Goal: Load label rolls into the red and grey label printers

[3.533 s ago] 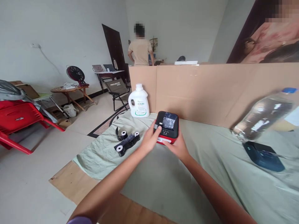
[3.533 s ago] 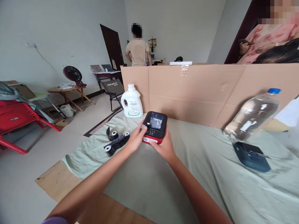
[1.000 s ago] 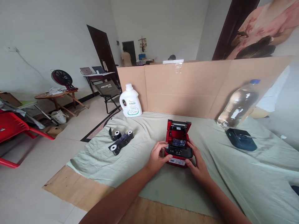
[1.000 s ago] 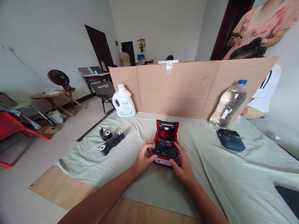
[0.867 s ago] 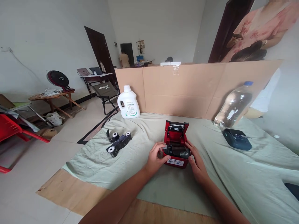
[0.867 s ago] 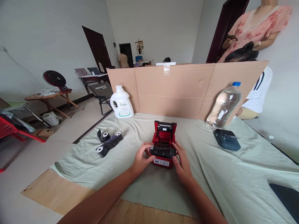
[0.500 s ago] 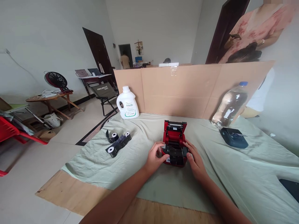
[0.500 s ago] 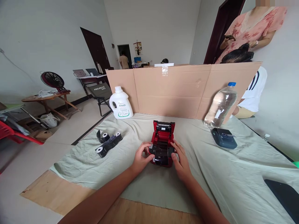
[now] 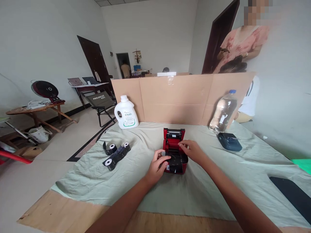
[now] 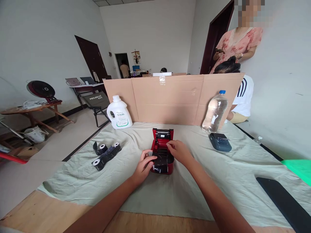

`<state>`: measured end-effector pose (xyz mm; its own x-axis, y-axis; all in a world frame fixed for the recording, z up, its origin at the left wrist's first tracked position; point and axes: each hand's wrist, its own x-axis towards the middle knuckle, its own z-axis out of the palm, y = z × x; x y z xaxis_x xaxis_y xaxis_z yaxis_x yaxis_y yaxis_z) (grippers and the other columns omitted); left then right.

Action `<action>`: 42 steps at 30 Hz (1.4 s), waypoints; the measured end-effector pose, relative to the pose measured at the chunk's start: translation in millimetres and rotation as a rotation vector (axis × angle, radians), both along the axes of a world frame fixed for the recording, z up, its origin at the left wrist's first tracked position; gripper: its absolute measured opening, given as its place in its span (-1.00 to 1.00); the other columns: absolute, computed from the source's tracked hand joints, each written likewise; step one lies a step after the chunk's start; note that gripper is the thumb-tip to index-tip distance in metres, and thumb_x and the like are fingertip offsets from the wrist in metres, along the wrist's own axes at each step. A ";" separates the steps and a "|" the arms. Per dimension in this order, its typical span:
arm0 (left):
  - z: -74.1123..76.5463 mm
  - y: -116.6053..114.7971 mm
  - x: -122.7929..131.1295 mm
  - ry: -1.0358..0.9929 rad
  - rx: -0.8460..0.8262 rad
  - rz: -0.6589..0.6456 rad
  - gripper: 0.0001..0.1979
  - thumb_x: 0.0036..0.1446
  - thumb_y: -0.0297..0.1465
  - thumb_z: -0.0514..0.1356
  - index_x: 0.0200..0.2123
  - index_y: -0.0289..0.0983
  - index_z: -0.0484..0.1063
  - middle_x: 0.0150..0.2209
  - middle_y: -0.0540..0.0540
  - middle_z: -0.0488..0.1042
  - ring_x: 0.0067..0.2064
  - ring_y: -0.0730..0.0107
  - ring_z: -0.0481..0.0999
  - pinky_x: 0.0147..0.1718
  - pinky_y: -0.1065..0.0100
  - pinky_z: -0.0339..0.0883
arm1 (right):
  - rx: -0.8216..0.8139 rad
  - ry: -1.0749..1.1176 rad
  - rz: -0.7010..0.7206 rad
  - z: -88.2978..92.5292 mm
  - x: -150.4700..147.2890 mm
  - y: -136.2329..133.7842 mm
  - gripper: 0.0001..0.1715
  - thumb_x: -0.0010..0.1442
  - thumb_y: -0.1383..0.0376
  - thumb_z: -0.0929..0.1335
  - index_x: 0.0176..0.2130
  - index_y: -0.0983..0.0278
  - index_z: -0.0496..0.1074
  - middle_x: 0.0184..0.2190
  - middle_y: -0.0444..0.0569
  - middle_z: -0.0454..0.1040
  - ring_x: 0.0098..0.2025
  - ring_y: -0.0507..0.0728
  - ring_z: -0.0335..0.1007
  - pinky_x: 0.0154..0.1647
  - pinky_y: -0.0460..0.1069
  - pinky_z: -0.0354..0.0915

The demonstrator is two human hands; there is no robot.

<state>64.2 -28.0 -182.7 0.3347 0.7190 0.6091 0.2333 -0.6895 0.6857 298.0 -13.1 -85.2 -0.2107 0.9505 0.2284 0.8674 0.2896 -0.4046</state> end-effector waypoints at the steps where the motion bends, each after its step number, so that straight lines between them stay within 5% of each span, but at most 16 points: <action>1: -0.4 0.3 -0.1 0.001 0.005 0.001 -0.68 0.40 -0.27 0.02 0.02 -0.16 0.53 0.14 -0.18 0.21 0.04 0.27 0.34 0.11 0.17 0.30 | -0.072 -0.148 0.024 9.5 -6.0 6.2 -0.57 0.39 0.25 0.16 -0.08 0.21 0.57 -0.11 0.00 0.62 -0.08 0.14 0.49 -0.05 0.00 0.32; 4: -1.2 1.4 -0.6 0.004 0.017 0.002 -0.66 0.41 -0.26 0.01 0.03 -0.17 0.53 0.14 -0.19 0.21 0.03 0.27 0.34 0.09 0.18 0.31 | -0.220 -0.433 0.052 28.7 -27.5 21.2 -0.63 0.30 0.36 0.23 -0.09 0.23 0.58 -0.07 0.06 0.61 -0.01 0.20 0.50 -0.05 0.01 0.30; 13: -2.0 1.9 -1.9 -0.008 0.032 -0.017 -0.68 0.40 -0.27 0.02 0.05 -0.15 0.52 0.15 -0.19 0.21 0.02 0.28 0.36 0.09 0.19 0.31 | -0.483 -0.647 0.081 48.3 -60.4 49.2 -0.66 -0.04 0.43 0.44 -0.19 0.29 0.62 -0.17 0.14 0.63 -0.16 0.29 0.57 -0.25 0.01 0.36; 42: -0.7 1.3 -1.6 -0.015 -0.009 -0.005 -0.66 0.40 -0.23 0.03 0.06 -0.17 0.52 0.14 -0.20 0.24 0.00 0.28 0.37 0.08 0.17 0.34 | -0.357 -0.547 0.067 34.2 -53.0 32.6 -0.62 0.07 0.40 0.38 -0.09 0.18 0.59 -0.05 0.03 0.62 -0.01 0.26 0.53 -0.16 -0.01 0.33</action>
